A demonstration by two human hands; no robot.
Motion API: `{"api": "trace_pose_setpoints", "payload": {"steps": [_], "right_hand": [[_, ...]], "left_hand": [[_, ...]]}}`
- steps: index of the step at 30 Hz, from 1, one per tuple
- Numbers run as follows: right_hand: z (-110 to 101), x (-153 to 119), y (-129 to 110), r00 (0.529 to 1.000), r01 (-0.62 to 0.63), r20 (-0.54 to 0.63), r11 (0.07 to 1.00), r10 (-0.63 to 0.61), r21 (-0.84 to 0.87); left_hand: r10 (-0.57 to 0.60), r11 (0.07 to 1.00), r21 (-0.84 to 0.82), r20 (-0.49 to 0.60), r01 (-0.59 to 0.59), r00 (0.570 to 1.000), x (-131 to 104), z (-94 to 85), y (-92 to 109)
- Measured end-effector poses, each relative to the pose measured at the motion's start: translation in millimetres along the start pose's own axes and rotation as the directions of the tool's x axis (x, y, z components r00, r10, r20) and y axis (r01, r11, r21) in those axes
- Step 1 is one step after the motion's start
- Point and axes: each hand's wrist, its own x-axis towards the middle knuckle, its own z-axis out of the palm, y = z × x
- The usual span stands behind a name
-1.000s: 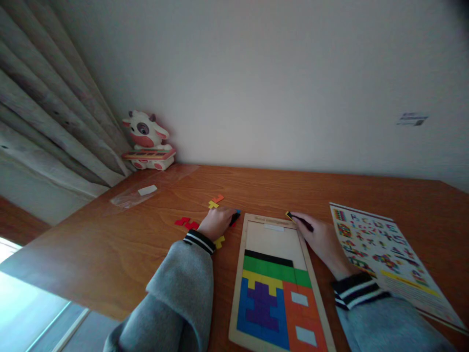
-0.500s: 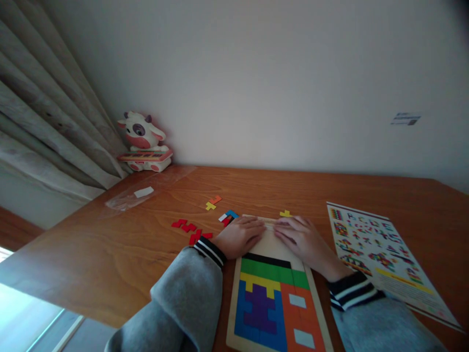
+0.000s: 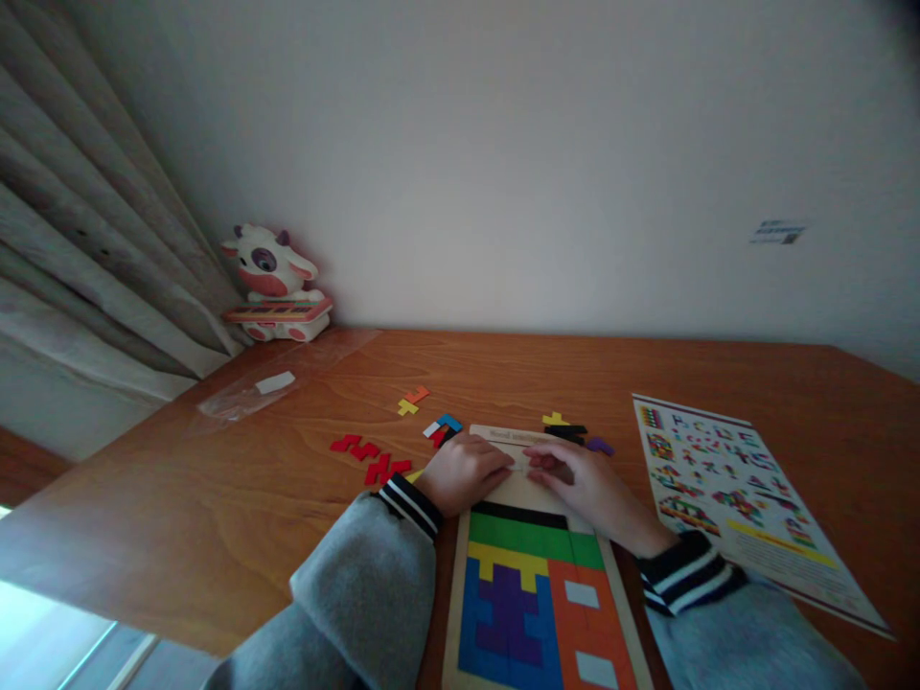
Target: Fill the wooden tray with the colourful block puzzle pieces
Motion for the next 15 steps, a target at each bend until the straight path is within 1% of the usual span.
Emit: {"api": "trace_pose_setpoints", "payload": {"steps": [3, 6, 9, 12, 15], "right_hand": [[0.4, -0.1, 1.1, 0.999, -0.032, 0.021, 0.997, 0.030, 0.069], [-0.9, -0.6, 0.6, 0.999, -0.053, 0.018, 0.996, 0.052, 0.071], [-2.3, -0.9, -1.8, 0.996, -0.084, 0.011, 0.993, 0.083, 0.084], [-3.9, -0.9, -5.4, 0.995, -0.097, 0.031, 0.993, 0.095, 0.071], [-4.9, -1.3, -7.1, 0.994, -0.098, 0.055, 0.994, 0.095, 0.042]], "left_hand": [[-0.024, 0.997, -0.079, -0.003, 0.024, 1.000, -0.4, -1.2, -0.4], [-0.093, 0.973, -0.214, -0.021, 0.086, 0.995, -0.5, -0.7, -0.2], [-0.173, 0.954, -0.259, -0.062, 0.151, 0.983, -0.4, 0.2, -2.4], [-0.296, 0.939, -0.229, -0.151, 0.257, 0.943, -2.0, -2.9, -12.2], [-0.386, 0.919, -0.176, -0.230, 0.352, 0.894, -7.6, -11.0, -29.5]]}}
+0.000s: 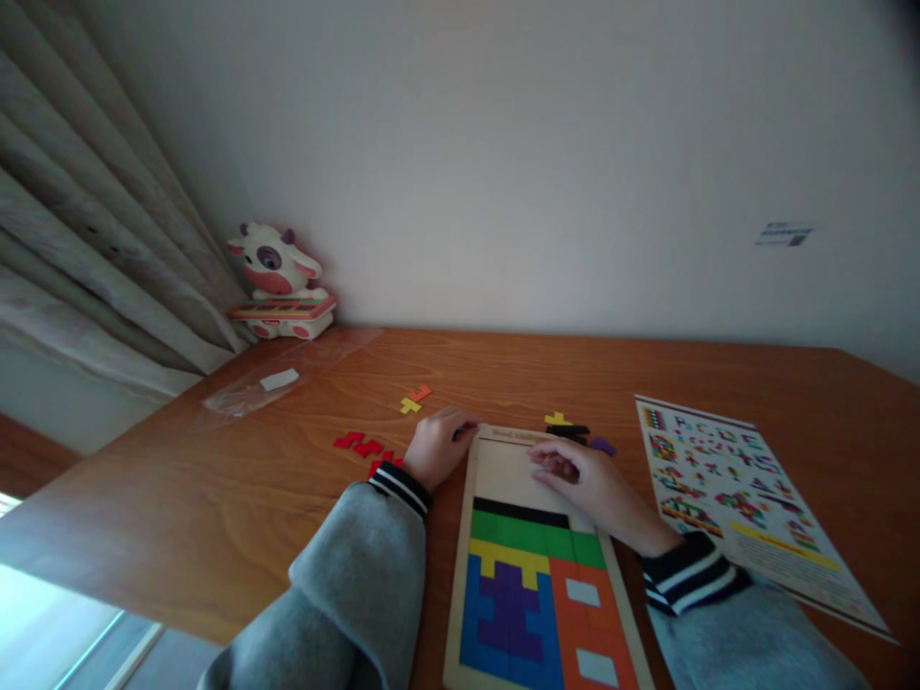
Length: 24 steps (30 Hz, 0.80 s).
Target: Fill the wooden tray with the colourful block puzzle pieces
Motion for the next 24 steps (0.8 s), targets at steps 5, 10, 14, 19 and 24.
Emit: {"api": "trace_pose_setpoints", "payload": {"steps": [5, 10, 14, 19, 24], "right_hand": [[-1.6, -1.3, 5.6, 0.995, 0.071, -0.069, 0.994, -0.077, -0.079], [-3.9, -3.3, 10.0, 0.996, 0.052, -0.064, 0.998, -0.055, -0.045], [-2.5, -4.8, 9.5, 0.999, 0.021, -0.042, 1.000, -0.021, 0.023], [-1.9, -3.3, 5.6, 0.998, 0.054, -0.041, 0.998, -0.053, 0.029], [-9.7, 0.2, 7.5, 0.964, 0.060, -0.256, 0.997, -0.069, -0.041]], "left_hand": [[-0.080, 0.993, 0.087, -0.018, 0.081, 0.997, 0.5, -23.7, -26.7], [0.126, 0.950, 0.262, 0.183, -0.172, 0.975, -4.3, -53.1, -37.9], [0.213, 0.915, 0.270, 0.305, -0.299, 0.928, -11.3, -68.5, -42.1], [0.236, 0.917, 0.230, 0.348, -0.327, 0.907, -15.0, -61.5, -43.1], [0.254, 0.932, 0.171, 0.325, -0.321, 0.911, -12.6, -51.3, -37.5]]}}
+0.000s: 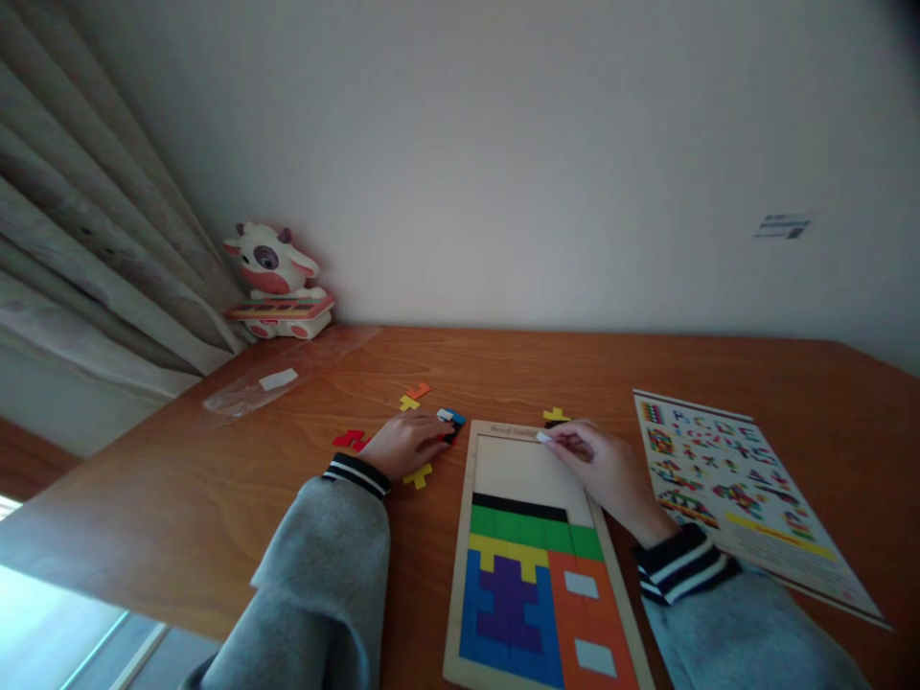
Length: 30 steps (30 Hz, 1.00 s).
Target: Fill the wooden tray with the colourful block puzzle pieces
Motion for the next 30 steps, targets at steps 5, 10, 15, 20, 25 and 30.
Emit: {"api": "trace_pose_setpoints", "payload": {"steps": [5, 10, 15, 20, 25, 30], "right_hand": [[-4.6, 3.0, 11.3, 0.993, -0.011, -0.121, 0.998, 0.004, -0.055], [-3.9, 3.7, 13.0, 0.986, 0.088, -0.130, 0.987, -0.105, -0.132], [-5.9, 3.2, 6.2, 0.975, 0.129, -0.160, 0.980, -0.153, -0.151], [-7.1, 1.7, -7.0, 0.982, 0.130, -0.123, 0.985, -0.143, -0.111], [2.7, -3.6, -26.4, 0.991, -0.015, 0.131, 0.991, -0.002, 0.135], [14.5, -8.9, -40.1, 0.955, -0.063, 0.295, 0.948, -0.034, 0.312]], "left_hand": [[0.020, 1.000, 0.019, -0.012, -0.020, 1.000, 2.9, -1.5, 1.4], [-0.110, 0.992, -0.063, 0.000, 0.110, 0.994, 2.5, -2.6, 1.0], [-0.140, 0.984, -0.107, 0.018, 0.142, 0.990, 0.2, -5.7, 4.3], [-0.058, 0.993, -0.106, -0.110, 0.047, 0.992, 2.4, -10.8, 15.4], [0.117, 0.984, -0.100, -0.272, -0.149, 0.955, 17.8, 1.9, 49.3], [0.256, 0.952, -0.093, -0.285, -0.292, 0.924, 32.0, 19.7, 84.9]]}}
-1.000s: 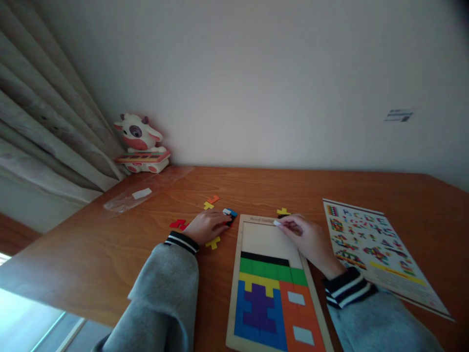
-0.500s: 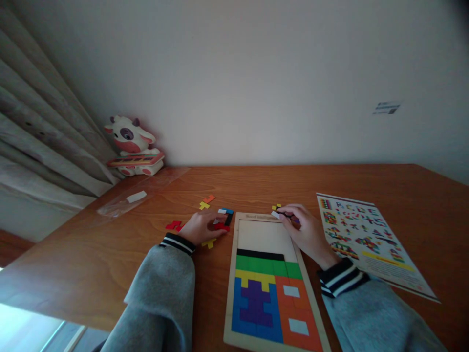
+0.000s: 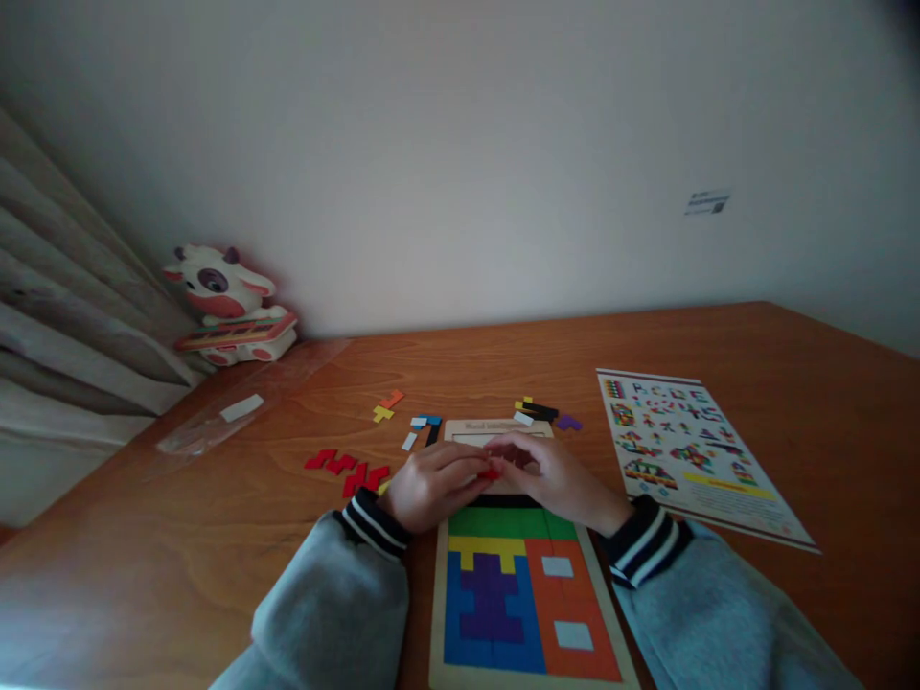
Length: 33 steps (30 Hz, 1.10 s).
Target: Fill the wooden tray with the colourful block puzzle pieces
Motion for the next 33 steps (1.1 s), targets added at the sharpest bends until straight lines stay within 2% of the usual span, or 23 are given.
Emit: {"api": "trace_pose_setpoints", "payload": {"steps": [3, 5, 9, 12, 15, 18, 21, 24, 33], "right_hand": [[1.8, 0.4, 1.0, 1.000, -0.018, 0.024, 0.995, 0.015, 0.102], [-2.6, 0.9, 3.6, 0.999, -0.026, 0.021, 0.993, 0.024, 0.111], [-26.2, -1.3, 10.0, 0.997, -0.067, 0.034, 0.998, 0.067, 0.002], [-47.4, -6.4, 13.5, 0.993, -0.101, 0.047, 0.990, 0.105, -0.095], [-58.8, -11.0, 14.2, 0.988, -0.120, 0.086, 0.984, 0.132, -0.130], [-59.4, -12.1, 11.5, 0.974, -0.168, 0.128, 0.975, 0.186, -0.143], [-57.7, -10.9, 8.5, 0.966, -0.193, 0.126, 0.953, 0.226, -0.233], [-59.9, -10.7, 9.5, 0.965, -0.171, 0.139, 0.935, 0.223, -0.310], [-66.3, -14.6, 20.6, 0.950, -0.114, 0.237, 0.933, 0.203, -0.342]], "left_hand": [[-0.002, 1.000, -0.009, 0.002, 0.002, 1.000, 4.6, 5.0, 7.5], [-0.019, 1.000, 0.001, -0.005, 0.019, 1.000, 6.1, 5.1, 9.0], [-0.066, 0.998, 0.001, 0.045, 0.066, 0.997, 6.3, 4.3, 8.6], [-0.091, 0.995, -0.016, 0.120, 0.093, 0.989, 4.6, 5.3, 7.6], [-0.096, 0.994, -0.028, 0.191, 0.103, 0.977, 2.9, 6.1, 6.8], [-0.112, 0.992, -0.034, 0.239, 0.124, 0.965, 2.3, 6.0, 6.1], [-0.120, 0.990, -0.036, 0.275, 0.135, 0.954, 1.9, 6.0, 5.2], [-0.122, 0.989, -0.044, 0.287, 0.140, 0.950, 0.8, 6.7, 4.1], [-0.136, 0.985, -0.064, 0.295, 0.161, 0.946, 0.7, 6.3, 4.5]]}}
